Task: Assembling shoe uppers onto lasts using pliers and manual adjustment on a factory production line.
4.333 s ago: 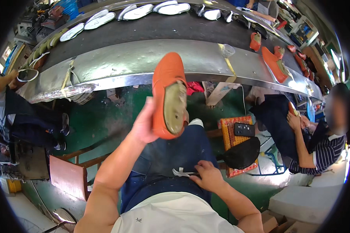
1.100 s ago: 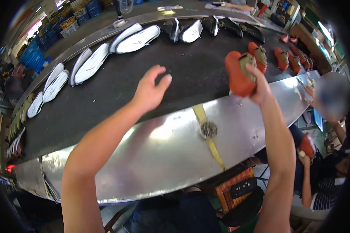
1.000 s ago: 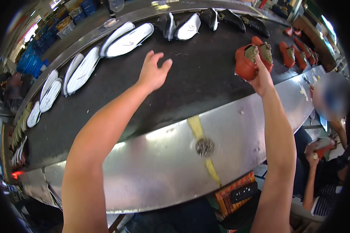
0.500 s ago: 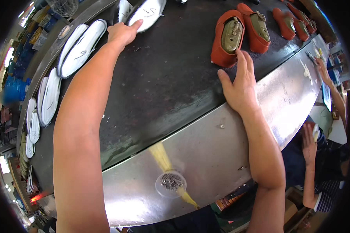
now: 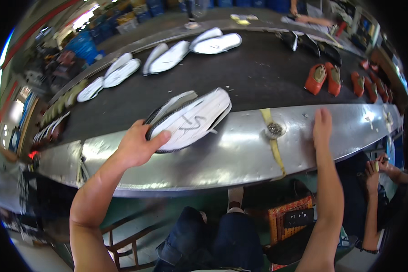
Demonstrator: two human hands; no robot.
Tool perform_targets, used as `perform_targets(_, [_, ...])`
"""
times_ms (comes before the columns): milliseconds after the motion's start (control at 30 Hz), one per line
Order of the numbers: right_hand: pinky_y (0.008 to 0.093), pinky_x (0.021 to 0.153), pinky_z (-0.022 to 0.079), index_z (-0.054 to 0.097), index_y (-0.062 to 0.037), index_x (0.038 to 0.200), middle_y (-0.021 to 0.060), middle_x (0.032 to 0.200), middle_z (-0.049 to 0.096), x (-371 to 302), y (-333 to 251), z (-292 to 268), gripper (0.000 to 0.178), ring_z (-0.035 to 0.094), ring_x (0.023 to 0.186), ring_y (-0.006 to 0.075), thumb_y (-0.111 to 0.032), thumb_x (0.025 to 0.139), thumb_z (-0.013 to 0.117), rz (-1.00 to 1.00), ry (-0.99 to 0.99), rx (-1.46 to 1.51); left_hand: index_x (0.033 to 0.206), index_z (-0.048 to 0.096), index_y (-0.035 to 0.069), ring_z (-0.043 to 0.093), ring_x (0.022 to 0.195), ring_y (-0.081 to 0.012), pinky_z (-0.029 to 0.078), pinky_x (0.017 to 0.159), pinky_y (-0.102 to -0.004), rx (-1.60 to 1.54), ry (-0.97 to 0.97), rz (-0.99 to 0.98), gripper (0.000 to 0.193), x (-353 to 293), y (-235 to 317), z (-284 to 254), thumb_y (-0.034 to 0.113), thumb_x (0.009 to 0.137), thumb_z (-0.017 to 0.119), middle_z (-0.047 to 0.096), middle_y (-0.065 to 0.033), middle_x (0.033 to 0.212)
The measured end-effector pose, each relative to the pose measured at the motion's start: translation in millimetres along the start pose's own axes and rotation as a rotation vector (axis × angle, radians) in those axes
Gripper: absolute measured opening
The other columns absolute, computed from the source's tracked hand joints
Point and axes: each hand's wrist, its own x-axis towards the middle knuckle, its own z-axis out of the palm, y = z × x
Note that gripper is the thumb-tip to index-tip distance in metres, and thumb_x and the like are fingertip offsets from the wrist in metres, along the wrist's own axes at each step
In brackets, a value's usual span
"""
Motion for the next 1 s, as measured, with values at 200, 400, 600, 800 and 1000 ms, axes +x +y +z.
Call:
perform_targets(200, [0.0446, 0.070, 0.054, 0.066, -0.0084, 0.085, 0.0137, 0.082, 0.066, -349.0, -173.2, -132.4, 0.025, 0.067, 0.079, 0.0350, -0.032, 0.086, 0.074, -0.435, -0.996, -0.170, 0.119, 0.068, -0.006, 0.053, 0.128, -0.0458, 0.045, 0.108, -0.0425, 0.078, 0.151, 0.001, 0.065, -186.1, -71.5, 5.9, 0.048, 0.084, 0.077, 0.045, -0.0339, 0.144])
perform_targets(400, [0.0436, 0.078, 0.058, 0.063, -0.0064, 0.105, 0.0154, 0.100, 0.061, -508.3, -159.0, -214.4, 0.042, 0.067, 0.090, 0.0346, -0.040, 0.084, 0.076, -0.482, -1.332, -0.256, 0.148, 0.036, -0.011, 0.000, 0.154, -0.0501, 0.010, 0.124, -0.0578, 0.476, 0.173, 0.135, 0.098, -171.1, -45.1, 51.6, 0.046, 0.080, 0.079, 0.009, -0.0340, 0.164])
perform_targets(600, [0.0423, 0.083, 0.057, 0.059, -0.0053, 0.119, 0.0175, 0.106, 0.063, -492.9, -162.5, -213.2, 0.051, 0.067, 0.101, 0.0342, -0.040, 0.086, 0.077, -0.143, -1.617, -0.345, 0.151, 0.038, -0.004, 0.050, 0.136, -0.0388, 0.031, 0.117, -0.0502, 0.274, -0.250, -0.007, 0.097, -46.7, 20.1, 37.5, 0.053, 0.082, 0.075, 0.052, -0.0274, 0.145])
perform_targets(800, [0.0327, 0.083, 0.052, 0.053, -0.0050, 0.128, 0.0072, 0.105, 0.063, -465.5, -112.0, -210.3, 0.055, 0.064, 0.097, 0.0193, -0.027, 0.086, 0.081, 0.746, -1.584, 0.445, 0.147, 0.049, 0.004, 0.065, 0.118, -0.0311, 0.049, 0.102, -0.0379, -0.258, -0.246, -0.004, 0.082, -31.4, 14.6, 49.3, 0.048, 0.084, 0.077, 0.062, -0.0205, 0.136])
perform_targets(1000, [0.0302, 0.075, 0.051, 0.057, -0.0029, 0.119, 0.0064, 0.099, 0.062, -423.7, -171.6, -197.9, 0.036, 0.059, 0.082, 0.0138, -0.007, 0.084, 0.068, 0.882, -1.315, 0.942, 0.157, 0.035, 0.008, 0.054, 0.127, -0.0210, 0.043, 0.109, -0.0360, -0.919, -0.037, 0.279, 0.082, -204.8, -2.1, 112.3, 0.024, 0.090, 0.079, 0.057, -0.0130, 0.139])
